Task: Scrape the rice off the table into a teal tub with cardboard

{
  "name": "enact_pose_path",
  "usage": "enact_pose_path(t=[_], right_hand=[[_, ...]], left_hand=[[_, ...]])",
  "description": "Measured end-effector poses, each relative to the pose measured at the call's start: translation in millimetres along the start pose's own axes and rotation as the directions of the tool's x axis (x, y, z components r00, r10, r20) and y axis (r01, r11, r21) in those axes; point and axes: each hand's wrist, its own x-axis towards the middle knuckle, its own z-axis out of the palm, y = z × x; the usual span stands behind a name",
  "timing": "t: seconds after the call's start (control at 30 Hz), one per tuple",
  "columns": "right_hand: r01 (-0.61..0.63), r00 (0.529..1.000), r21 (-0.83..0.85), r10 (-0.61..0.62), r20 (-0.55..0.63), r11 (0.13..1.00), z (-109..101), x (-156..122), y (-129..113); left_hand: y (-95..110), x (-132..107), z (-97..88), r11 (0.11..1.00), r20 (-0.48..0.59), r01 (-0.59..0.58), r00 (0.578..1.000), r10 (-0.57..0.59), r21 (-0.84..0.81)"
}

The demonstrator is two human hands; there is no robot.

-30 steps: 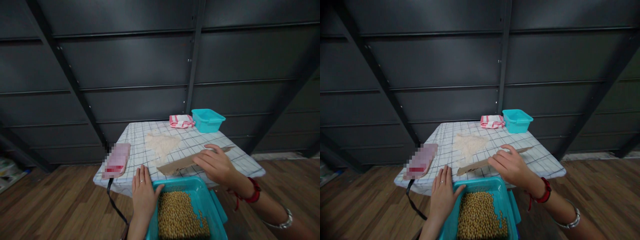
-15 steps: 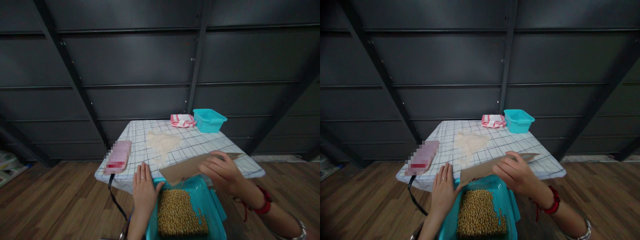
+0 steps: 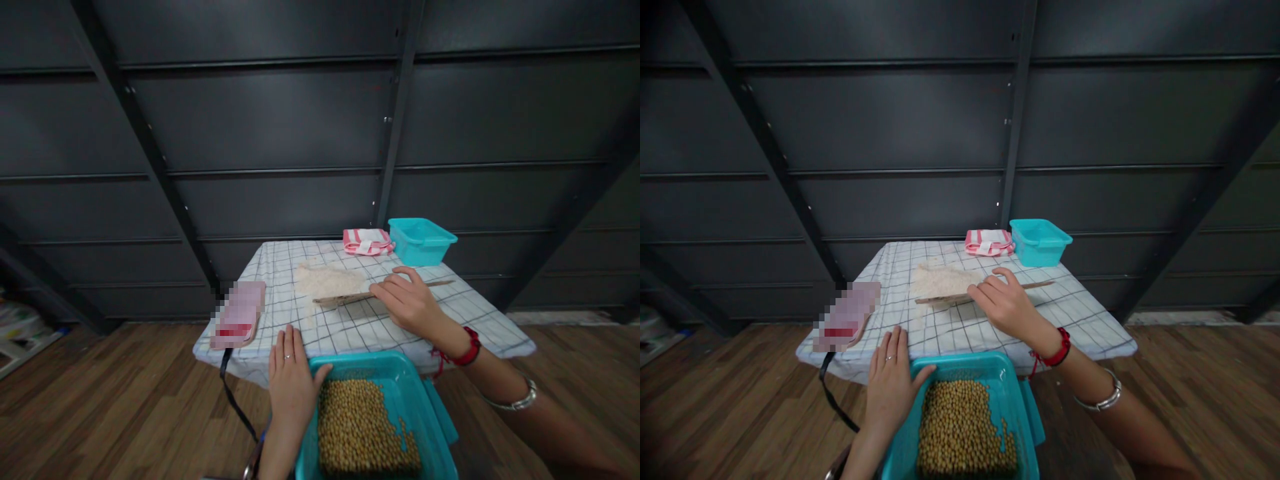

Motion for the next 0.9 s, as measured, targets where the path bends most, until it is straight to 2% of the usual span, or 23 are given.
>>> enact_pose_path(t=[0.17, 0.27, 0.47, 0.7, 0.8, 0.9], right_hand=[[-0.007, 0.999, 0.058, 0.005, 0.048, 0.998, -28, 7, -14], [0.007, 0.994, 0.103, -0.018, 0.108, 0.995, -36, 9, -30], [0.045, 0.987, 0.057, -0.053, 0.152, 0.997, -26, 14, -47], [0.021, 0.999, -0.032, -0.02, 0.037, 0.999, 5, 27, -32], [0.007, 1.0, -0.039, -0.007, 0.011, 0.999, -1, 28, -27], [0.001, 1.0, 0.004, -0.002, 0.026, 1.0, -20, 23, -29]], left_hand=[[1, 0, -0.7, 0.999, 0.008, 0.024, 1.0, -0.024, -0.025], [0, 0, -0.5, 0.998, 0.009, 0.031, 0.999, -0.031, -0.048], [0, -1, -0.3, 0.998, 0.001, 0.02, 1.0, -0.02, -0.054], [1, -2, 1.4, 0.999, 0.008, 0.032, 0.999, -0.031, -0.034], [0, -2, 2.5, 0.999, 0.006, 0.036, 0.999, -0.036, -0.039], [0, -2, 2.6, 0.997, 0.003, 0.052, 0.999, -0.052, -0.063]])
